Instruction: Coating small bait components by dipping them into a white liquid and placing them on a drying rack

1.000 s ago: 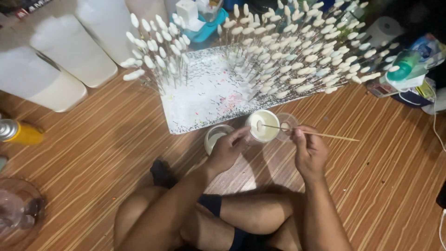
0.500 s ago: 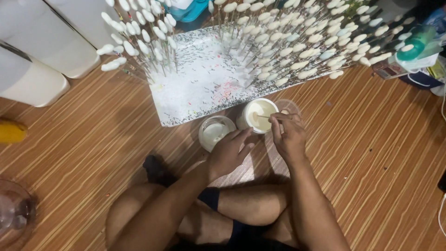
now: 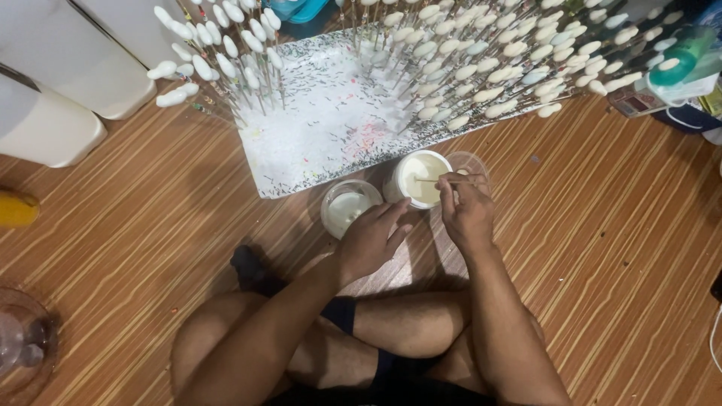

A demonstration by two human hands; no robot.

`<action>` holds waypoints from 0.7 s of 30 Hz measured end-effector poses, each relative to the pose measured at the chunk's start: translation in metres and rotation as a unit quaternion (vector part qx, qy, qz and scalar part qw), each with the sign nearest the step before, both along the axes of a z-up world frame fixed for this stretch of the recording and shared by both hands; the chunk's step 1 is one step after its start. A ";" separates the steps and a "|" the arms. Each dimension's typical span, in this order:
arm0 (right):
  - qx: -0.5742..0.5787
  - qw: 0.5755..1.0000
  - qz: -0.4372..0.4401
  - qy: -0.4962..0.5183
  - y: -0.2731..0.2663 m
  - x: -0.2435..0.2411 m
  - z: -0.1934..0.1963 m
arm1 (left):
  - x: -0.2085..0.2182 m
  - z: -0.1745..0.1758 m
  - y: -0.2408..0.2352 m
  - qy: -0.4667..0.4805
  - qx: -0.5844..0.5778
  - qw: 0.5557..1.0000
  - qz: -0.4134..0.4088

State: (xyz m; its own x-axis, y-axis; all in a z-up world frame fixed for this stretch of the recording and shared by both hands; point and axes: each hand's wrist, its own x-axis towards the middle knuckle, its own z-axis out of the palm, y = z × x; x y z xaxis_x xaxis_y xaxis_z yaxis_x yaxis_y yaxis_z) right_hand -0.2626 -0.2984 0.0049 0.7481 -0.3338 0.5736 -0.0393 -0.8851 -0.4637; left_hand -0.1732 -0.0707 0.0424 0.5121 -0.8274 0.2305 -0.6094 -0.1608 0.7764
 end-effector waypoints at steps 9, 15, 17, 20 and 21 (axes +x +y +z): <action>0.012 1.000 -0.019 0.007 -0.001 -0.001 -0.003 | 0.000 -0.001 0.000 0.016 -0.017 1.000 -0.002; 0.027 0.999 -0.017 -0.024 0.013 0.002 0.025 | -0.001 0.003 0.001 0.038 -0.012 0.999 -0.001; 0.031 0.999 -0.014 -0.037 0.009 -0.004 0.020 | -0.003 -0.007 -0.002 0.044 -0.021 0.999 -0.003; 0.034 0.998 -0.016 -0.045 0.013 -0.016 0.030 | -0.007 -0.002 -0.005 0.133 -0.038 0.990 -0.004; 0.033 0.998 -0.021 -0.038 0.016 -0.022 0.036 | -0.010 0.003 -0.006 0.216 -0.046 0.975 -0.005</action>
